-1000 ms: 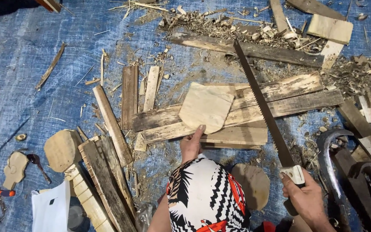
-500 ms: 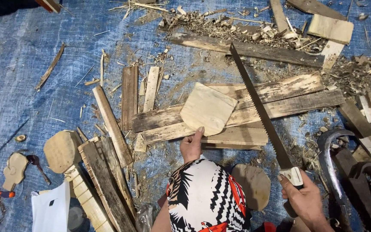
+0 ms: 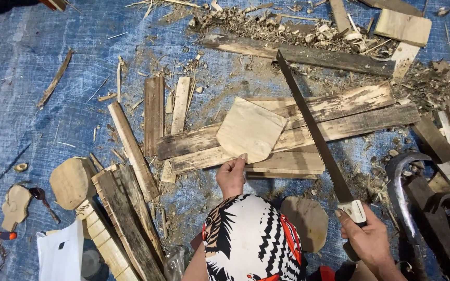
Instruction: Using a hand saw to cut a small piece of wood while sitting on a workshop floor.
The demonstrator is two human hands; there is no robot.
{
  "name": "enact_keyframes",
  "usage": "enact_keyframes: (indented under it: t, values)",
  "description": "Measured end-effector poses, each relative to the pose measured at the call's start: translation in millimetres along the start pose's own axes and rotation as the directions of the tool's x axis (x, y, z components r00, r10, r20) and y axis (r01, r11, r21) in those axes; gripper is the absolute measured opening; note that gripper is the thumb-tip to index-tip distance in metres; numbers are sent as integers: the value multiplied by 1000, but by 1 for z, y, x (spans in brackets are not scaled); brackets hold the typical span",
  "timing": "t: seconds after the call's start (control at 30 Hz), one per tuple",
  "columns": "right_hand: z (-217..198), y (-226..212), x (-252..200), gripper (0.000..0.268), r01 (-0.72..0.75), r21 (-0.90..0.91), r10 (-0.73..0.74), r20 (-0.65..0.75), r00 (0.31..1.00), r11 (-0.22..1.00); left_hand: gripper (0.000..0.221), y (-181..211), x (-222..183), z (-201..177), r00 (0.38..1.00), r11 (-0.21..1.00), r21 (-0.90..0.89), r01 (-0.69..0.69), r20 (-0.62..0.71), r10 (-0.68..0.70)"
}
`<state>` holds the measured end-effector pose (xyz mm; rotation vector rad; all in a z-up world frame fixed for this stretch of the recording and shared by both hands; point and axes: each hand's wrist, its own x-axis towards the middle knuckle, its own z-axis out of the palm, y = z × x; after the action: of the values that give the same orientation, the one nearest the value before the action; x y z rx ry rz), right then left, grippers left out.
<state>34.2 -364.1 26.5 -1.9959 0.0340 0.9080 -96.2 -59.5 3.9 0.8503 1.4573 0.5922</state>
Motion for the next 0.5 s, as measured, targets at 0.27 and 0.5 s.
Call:
enact_keyframes:
  t: [0.27,0.5]
  values:
    - [0,2,3,31,-35,11,35,9,999,999,29,-5,4,-2,983,988,-3,152,101,-151]
    - [1,-2,2,29,-21,-6,21,-9,1000,1000,19,-13,8,0,987,973,-194,121,133,-96]
